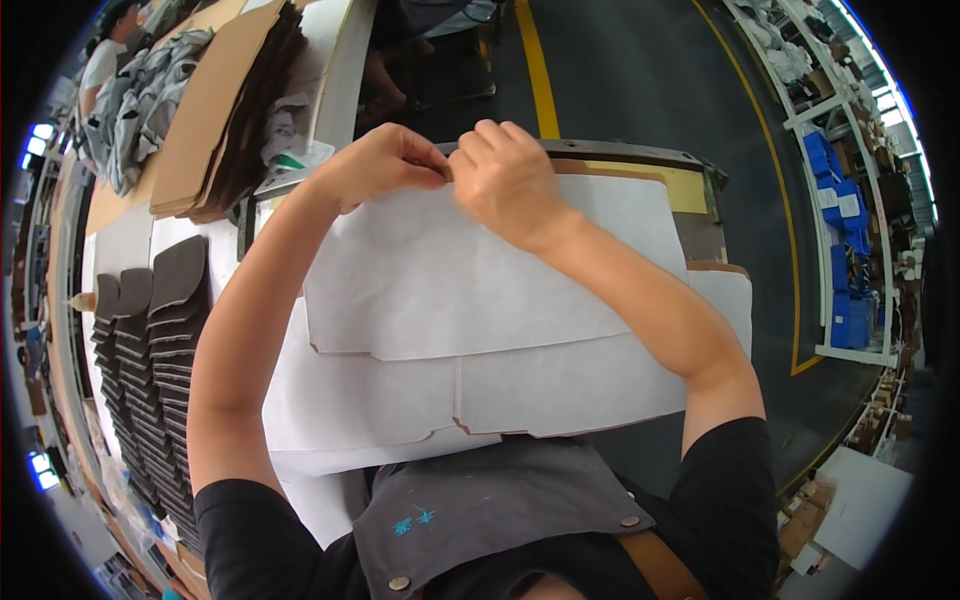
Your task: Aligning leather pieces with templates and pressing them using a manual workshop press.
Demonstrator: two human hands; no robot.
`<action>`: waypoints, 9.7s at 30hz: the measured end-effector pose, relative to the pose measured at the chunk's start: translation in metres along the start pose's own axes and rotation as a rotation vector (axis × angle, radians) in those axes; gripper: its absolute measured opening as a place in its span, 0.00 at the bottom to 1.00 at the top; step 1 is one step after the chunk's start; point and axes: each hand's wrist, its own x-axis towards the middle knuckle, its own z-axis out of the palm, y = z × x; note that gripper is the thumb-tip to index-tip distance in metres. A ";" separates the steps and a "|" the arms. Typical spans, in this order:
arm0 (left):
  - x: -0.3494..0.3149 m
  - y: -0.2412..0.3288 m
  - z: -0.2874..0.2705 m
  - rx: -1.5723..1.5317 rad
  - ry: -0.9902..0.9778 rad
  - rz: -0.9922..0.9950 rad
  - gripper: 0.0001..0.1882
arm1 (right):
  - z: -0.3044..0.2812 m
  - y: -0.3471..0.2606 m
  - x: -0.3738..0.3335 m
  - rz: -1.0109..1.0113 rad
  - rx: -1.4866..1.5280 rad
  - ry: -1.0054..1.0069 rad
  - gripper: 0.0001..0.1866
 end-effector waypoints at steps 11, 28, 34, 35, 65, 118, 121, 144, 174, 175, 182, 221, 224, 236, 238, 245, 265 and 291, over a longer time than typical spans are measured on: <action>0.007 -0.007 0.000 -0.004 -0.004 -0.037 0.11 | -0.003 0.015 -0.008 0.218 0.354 0.112 0.04; 0.004 0.006 0.004 0.009 -0.023 -0.013 0.10 | -0.005 0.016 0.007 -0.092 0.122 -0.076 0.04; 0.005 0.006 0.006 0.035 -0.023 -0.001 0.10 | -0.008 0.011 0.007 -0.041 0.204 -0.057 0.06; 0.004 0.005 0.006 0.032 -0.021 -0.001 0.10 | -0.008 0.010 0.007 -0.044 0.206 -0.058 0.06; 0.004 0.002 0.007 -0.025 0.001 -0.015 0.10 | -0.006 0.010 0.000 -0.075 0.099 -0.044 0.05; -0.036 -0.005 0.102 0.633 1.127 0.554 0.08 | -0.058 0.006 0.016 0.655 0.876 -0.463 0.08; -0.038 0.000 0.108 0.691 1.132 0.503 0.07 | -0.063 0.000 0.018 0.620 0.826 -0.445 0.08; -0.031 0.000 0.102 0.638 1.094 0.716 0.11 | -0.068 -0.005 0.015 0.565 0.825 -0.342 0.06; -0.095 -0.075 -0.042 1.029 1.161 0.278 0.26 | -0.077 0.009 -0.085 0.516 0.253 -0.468 0.23; -0.087 -0.072 -0.021 0.827 1.043 0.496 0.27 | -0.077 0.007 -0.089 0.474 0.208 -0.500 0.23; -0.056 -0.041 0.091 0.991 0.461 0.360 0.31 | -0.073 0.004 -0.091 0.503 0.131 -0.609 0.24; -0.050 -0.029 0.108 0.988 0.626 0.199 0.30 | -0.084 0.005 -0.106 0.580 0.172 -0.549 0.24; -0.051 -0.027 0.107 0.985 0.618 0.204 0.30 | -0.085 0.006 -0.106 0.578 0.178 -0.551 0.25; -0.059 -0.022 0.106 1.006 0.563 0.086 0.32 | -0.086 0.008 -0.104 0.606 0.169 -0.585 0.24; -0.059 -0.022 0.105 1.017 0.554 0.090 0.32 | -0.086 0.010 -0.106 0.599 0.178 -0.590 0.24; -0.061 -0.025 0.103 1.063 0.552 0.041 0.33 | -0.103 0.014 -0.111 0.617 0.094 -0.672 0.25; -0.062 -0.028 0.105 1.132 0.533 0.013 0.32 | -0.100 0.023 -0.122 0.606 0.102 -0.568 0.24; -0.062 -0.034 0.104 0.922 0.659 0.038 0.38 | -0.101 0.026 -0.122 0.599 0.063 -0.593 0.28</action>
